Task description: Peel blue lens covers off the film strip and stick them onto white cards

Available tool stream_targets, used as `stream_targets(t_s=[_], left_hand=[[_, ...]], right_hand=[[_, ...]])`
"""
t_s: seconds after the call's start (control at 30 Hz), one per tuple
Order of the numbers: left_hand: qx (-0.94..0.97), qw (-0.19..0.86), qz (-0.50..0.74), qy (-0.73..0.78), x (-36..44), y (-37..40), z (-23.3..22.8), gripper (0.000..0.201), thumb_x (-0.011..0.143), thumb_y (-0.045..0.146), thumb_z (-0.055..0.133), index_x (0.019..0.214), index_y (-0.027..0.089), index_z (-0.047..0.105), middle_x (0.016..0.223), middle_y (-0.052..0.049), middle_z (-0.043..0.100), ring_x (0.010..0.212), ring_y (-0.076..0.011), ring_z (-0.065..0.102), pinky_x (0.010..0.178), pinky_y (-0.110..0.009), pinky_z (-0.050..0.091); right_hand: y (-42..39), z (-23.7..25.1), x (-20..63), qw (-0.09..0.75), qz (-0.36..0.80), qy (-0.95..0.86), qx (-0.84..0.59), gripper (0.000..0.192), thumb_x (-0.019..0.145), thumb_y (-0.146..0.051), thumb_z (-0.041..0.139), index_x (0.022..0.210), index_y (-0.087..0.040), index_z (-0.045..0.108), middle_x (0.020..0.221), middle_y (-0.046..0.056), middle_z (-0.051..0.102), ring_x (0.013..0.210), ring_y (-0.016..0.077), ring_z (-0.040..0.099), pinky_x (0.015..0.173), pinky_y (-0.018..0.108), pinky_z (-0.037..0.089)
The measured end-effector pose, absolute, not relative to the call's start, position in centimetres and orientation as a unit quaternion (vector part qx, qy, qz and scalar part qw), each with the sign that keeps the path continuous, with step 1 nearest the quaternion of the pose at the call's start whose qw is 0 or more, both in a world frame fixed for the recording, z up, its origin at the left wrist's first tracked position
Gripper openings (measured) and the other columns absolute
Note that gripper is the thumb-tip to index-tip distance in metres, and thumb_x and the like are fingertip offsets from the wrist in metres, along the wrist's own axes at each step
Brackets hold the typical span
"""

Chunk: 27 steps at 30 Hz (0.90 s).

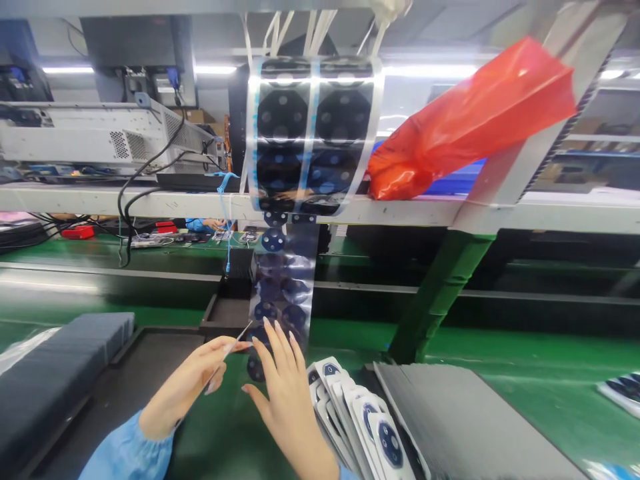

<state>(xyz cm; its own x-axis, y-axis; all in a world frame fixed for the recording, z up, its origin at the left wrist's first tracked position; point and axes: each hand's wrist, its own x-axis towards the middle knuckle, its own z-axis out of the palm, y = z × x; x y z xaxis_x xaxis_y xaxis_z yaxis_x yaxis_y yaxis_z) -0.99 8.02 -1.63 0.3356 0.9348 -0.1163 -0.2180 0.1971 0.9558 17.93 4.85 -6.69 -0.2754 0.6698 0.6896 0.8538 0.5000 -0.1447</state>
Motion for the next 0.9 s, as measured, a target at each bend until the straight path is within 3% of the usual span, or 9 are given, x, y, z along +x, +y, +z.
stream_targets(t_s=[0.13, 0.2, 0.27, 0.33, 0.5, 0.6, 0.7, 0.8, 0.9], left_hand=[[0.456, 0.677, 0.435, 0.380, -1.1, 8.6, -2.5, 0.026, 0.078, 0.039, 0.080, 0.097, 0.021, 0.079, 0.092, -0.002, 0.077, 0.044, -0.0043, 0.042, 0.043, -0.019, 0.030], [0.469, 0.700, 0.391, 0.370, -1.3, 8.7, -2.6, 0.028, 0.074, 0.037, 0.083, 0.095, 0.017, 0.082, 0.075, -0.002, 0.074, 0.039, -0.0044, 0.037, 0.040, -0.021, 0.026], [0.476, 0.714, 0.362, 0.365, -1.4, 8.6, -2.4, 0.032, 0.073, 0.040, 0.083, 0.094, 0.016, 0.083, 0.053, 0.003, 0.063, 0.035, -0.0048, 0.032, 0.038, -0.021, 0.023], [0.478, 0.715, 0.357, 0.364, -1.4, 8.2, -1.8, 0.035, 0.074, 0.044, 0.082, 0.096, 0.017, 0.084, 0.044, 0.005, 0.054, 0.034, -0.0050, 0.029, 0.038, -0.021, 0.021], [0.483, 0.722, 0.349, 0.351, -1.6, 7.0, -0.5, 0.036, 0.075, 0.046, 0.081, 0.095, 0.016, 0.084, 0.036, 0.008, 0.043, 0.031, -0.0036, 0.023, 0.037, -0.021, 0.017], [0.479, 0.727, 0.358, 0.338, -1.8, 6.5, -0.5, 0.035, 0.080, 0.044, 0.079, 0.104, 0.020, 0.081, 0.046, 0.004, 0.058, 0.031, -0.0028, 0.026, 0.036, -0.020, 0.017], [0.483, 0.720, 0.365, 0.339, -2.0, 6.2, -0.5, 0.034, 0.081, 0.043, 0.078, 0.107, 0.020, 0.081, 0.071, -0.006, 0.078, 0.031, -0.0020, 0.029, 0.036, -0.020, 0.019], [0.485, 0.716, 0.368, 0.341, -2.1, 6.1, -0.1, 0.035, 0.080, 0.040, 0.077, 0.108, 0.020, 0.081, 0.092, -0.014, 0.083, 0.031, -0.0008, 0.030, 0.036, -0.021, 0.018], [0.470, 0.718, 0.378, 0.348, -2.0, 6.0, 0.2, 0.034, 0.079, 0.036, 0.078, 0.108, 0.019, 0.081, 0.089, -0.013, 0.083, 0.032, -0.0004, 0.029, 0.036, -0.020, 0.016]], right_hand=[[6.0, -6.6, 17.8, 0.351, -0.127, -0.793, -0.482, 0.059, 0.086, -0.014, 0.066, 0.142, -0.017, 0.045, 0.159, 0.021, 0.044, 0.148, 0.0392, 0.038, 0.113, 0.065, 0.042], [6.4, -6.6, 17.9, 0.347, -0.120, -0.799, -0.477, 0.060, 0.087, -0.013, 0.065, 0.143, -0.017, 0.045, 0.158, 0.021, 0.044, 0.148, 0.0389, 0.038, 0.113, 0.067, 0.041], [6.6, -6.6, 18.0, 0.347, -0.106, -0.807, -0.466, 0.062, 0.087, -0.013, 0.065, 0.145, -0.018, 0.044, 0.158, 0.020, 0.044, 0.147, 0.0384, 0.039, 0.113, 0.067, 0.040], [6.6, -6.6, 18.3, 0.360, -0.090, -0.811, -0.452, 0.059, 0.089, -0.015, 0.066, 0.144, -0.020, 0.046, 0.158, 0.019, 0.045, 0.147, 0.0373, 0.039, 0.114, 0.067, 0.040], [6.3, -6.0, 18.9, 0.436, -0.099, -0.808, -0.384, 0.041, 0.094, -0.018, 0.063, 0.134, -0.025, 0.060, 0.145, 0.013, 0.062, 0.136, 0.0327, 0.056, 0.108, 0.056, 0.052], [5.9, -5.6, 18.9, 0.485, -0.132, -0.789, -0.353, 0.034, 0.094, -0.014, 0.062, 0.127, -0.025, 0.066, 0.127, 0.012, 0.074, 0.117, 0.0306, 0.071, 0.100, 0.051, 0.060], [5.4, -5.6, 18.7, 0.509, -0.165, -0.774, -0.338, 0.038, 0.093, -0.009, 0.061, 0.127, -0.025, 0.067, 0.113, 0.011, 0.080, 0.106, 0.0290, 0.076, 0.095, 0.049, 0.063], [4.9, -5.8, 18.6, 0.517, -0.201, -0.768, -0.321, 0.047, 0.092, -0.002, 0.060, 0.134, -0.022, 0.063, 0.104, 0.011, 0.081, 0.103, 0.0283, 0.077, 0.094, 0.048, 0.064], [4.2, -5.5, 18.5, 0.493, -0.225, -0.785, -0.299, 0.048, 0.093, -0.001, 0.057, 0.137, -0.018, 0.061, 0.098, 0.011, 0.082, 0.097, 0.0271, 0.078, 0.091, 0.044, 0.065]])
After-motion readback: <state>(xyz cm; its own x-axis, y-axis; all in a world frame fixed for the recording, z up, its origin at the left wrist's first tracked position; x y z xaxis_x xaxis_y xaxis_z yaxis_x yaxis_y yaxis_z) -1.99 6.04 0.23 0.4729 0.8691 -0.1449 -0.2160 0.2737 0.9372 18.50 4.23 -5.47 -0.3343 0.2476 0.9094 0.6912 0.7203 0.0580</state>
